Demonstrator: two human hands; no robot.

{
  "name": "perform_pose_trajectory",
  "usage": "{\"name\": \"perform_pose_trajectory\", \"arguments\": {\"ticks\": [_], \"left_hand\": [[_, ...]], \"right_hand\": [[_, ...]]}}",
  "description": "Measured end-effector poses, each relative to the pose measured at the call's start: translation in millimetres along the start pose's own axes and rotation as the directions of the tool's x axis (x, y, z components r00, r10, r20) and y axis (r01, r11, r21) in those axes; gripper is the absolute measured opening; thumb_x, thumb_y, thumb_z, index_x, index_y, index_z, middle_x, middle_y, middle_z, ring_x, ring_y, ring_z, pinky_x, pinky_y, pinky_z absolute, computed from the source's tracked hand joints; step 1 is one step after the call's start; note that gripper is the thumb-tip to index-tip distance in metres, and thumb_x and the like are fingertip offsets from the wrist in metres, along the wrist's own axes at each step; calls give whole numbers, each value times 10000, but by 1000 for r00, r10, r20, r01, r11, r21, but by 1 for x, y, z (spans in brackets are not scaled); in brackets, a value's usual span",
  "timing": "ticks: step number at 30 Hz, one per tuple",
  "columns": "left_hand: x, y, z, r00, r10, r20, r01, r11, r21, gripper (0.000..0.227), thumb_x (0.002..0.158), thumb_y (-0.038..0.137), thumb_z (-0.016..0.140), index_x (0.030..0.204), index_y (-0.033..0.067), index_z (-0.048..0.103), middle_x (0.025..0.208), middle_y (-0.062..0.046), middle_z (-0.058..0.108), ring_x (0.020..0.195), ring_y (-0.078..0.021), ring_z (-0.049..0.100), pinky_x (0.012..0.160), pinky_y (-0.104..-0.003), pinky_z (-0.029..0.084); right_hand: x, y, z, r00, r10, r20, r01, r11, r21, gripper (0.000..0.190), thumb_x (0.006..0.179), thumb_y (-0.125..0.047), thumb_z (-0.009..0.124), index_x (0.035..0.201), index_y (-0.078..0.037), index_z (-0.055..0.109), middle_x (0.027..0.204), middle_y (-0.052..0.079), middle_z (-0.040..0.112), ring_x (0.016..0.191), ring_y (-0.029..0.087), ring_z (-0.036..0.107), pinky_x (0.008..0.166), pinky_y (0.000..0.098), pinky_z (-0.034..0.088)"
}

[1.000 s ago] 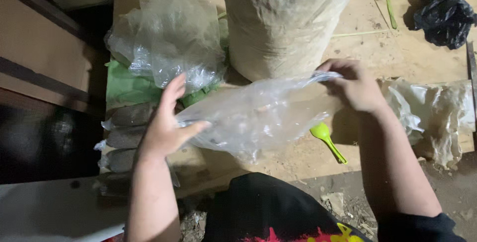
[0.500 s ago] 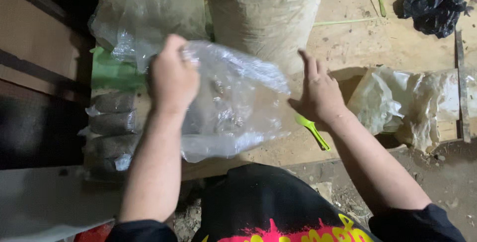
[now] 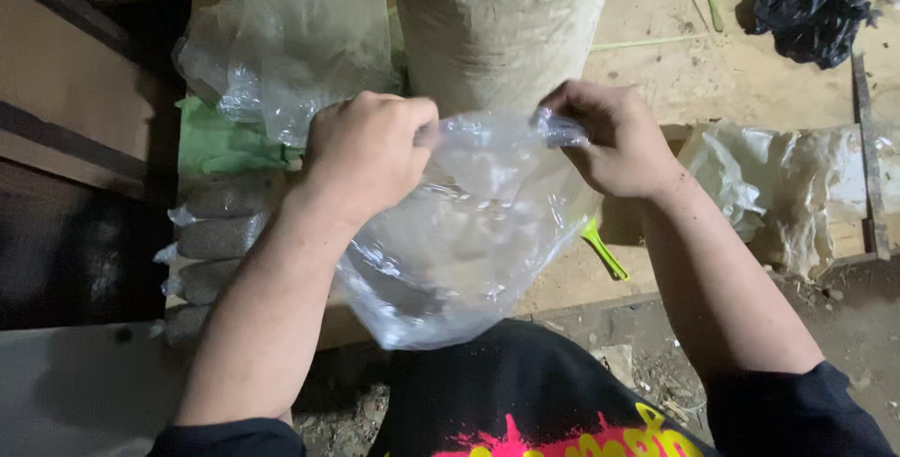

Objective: The person scoops grains from a large sack using a green scoop and transfers them into small plastic bags. The person ties the filled bags and places them on a wooden table. The person then opens a larger plastic bag and continues scooping grains into it.

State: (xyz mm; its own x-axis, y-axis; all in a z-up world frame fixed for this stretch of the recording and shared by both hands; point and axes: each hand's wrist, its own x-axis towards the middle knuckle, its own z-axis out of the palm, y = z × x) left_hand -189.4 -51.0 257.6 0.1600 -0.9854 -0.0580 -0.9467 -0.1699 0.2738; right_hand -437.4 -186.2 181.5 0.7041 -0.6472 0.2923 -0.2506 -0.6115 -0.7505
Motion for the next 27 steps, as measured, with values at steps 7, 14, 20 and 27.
{"name": "perform_pose_trajectory", "arguments": {"ticks": [7, 14, 20, 27], "left_hand": [[17, -66, 18, 961, -55, -270, -69, 901, -429, 142, 983, 125, 570, 966, 69, 699, 840, -64, 717, 782, -191, 687, 708, -361, 519], [8, -134, 57, 955, 56, 291, 261, 311, -914, 145, 967, 87, 574, 952, 46, 712, 599, 28, 471, 509, -82, 391, 469, -266, 318], [-14, -132, 78, 968, -66, -240, -162, 565, -809, 172, 1013, 81, 527, 992, 7, 681, 727, -25, 578, 661, -116, 517, 591, -289, 421], [-38, -114, 22, 691, 508, -514, -648, 751, -130, 1180, 686, 401, 919, 1544, -46, 243, 1399, -347, 558, 1293, -456, 581, 1080, -496, 469]], "right_hand": [[-26, -5, 30, 981, -97, -167, -112, 421, -900, 794, 612, -519, 857, 1229, -44, 703, 1097, 243, 739, 949, 365, 737, 748, 502, 581], [-53, 41, 30, 837, 533, -122, -483, 825, 293, 231, 920, -89, 617, 1128, 10, 642, 1016, 162, 764, 931, 261, 750, 839, 378, 584], [-61, 15, 38, 820, 444, -360, -539, 811, -226, 283, 892, 47, 565, 1168, 7, 615, 1047, 137, 752, 983, 206, 708, 820, 352, 543], [-50, -27, 46, 924, 328, -199, -348, 934, -77, 99, 1082, -48, 553, 1134, -17, 631, 884, 111, 651, 794, 172, 602, 720, 297, 502]]}}
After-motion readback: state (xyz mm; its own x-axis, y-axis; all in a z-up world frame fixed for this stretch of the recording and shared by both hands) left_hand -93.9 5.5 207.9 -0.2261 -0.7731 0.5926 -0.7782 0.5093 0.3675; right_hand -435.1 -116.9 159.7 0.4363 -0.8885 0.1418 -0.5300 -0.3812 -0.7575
